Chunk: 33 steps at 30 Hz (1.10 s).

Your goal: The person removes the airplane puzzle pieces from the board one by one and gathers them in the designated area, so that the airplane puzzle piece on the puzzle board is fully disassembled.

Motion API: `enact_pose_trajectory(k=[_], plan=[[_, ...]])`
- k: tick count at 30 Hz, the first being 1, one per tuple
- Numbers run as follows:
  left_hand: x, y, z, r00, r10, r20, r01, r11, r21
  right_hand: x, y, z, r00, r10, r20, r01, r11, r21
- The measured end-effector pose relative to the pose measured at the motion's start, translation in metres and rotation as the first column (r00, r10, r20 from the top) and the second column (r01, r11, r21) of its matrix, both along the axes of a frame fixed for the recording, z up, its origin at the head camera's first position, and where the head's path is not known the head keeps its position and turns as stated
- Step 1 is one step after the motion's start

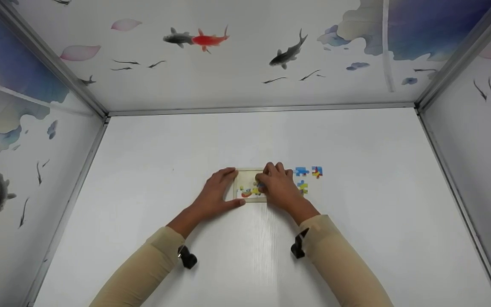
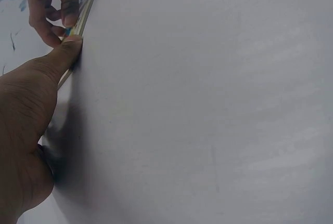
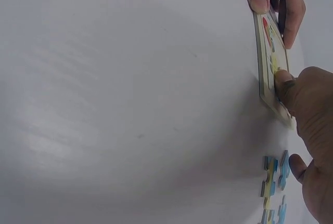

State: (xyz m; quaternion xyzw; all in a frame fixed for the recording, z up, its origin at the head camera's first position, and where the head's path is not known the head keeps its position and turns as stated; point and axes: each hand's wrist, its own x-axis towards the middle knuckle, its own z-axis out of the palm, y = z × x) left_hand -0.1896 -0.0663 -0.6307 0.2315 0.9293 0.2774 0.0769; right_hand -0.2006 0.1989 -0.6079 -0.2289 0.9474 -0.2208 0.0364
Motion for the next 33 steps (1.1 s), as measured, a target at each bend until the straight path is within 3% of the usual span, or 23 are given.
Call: enact_pose_trajectory(k=[15,33], plan=[[0.0002,0.0008,0.0005,1.0,0.014,0.008,-0.014,1.0,-0.011,0.0001,-0.0016,0.0007,1.0,0.002,-0.011,-0.001,0.999,0.037],[0.0006,0.0003,0.0022,1.0,0.004,0.005,-0.004,1.0,-0.001,0.0034,0.0017,-0.0029,0.988,0.07,-0.135,-0.054,0.991,0.12]])
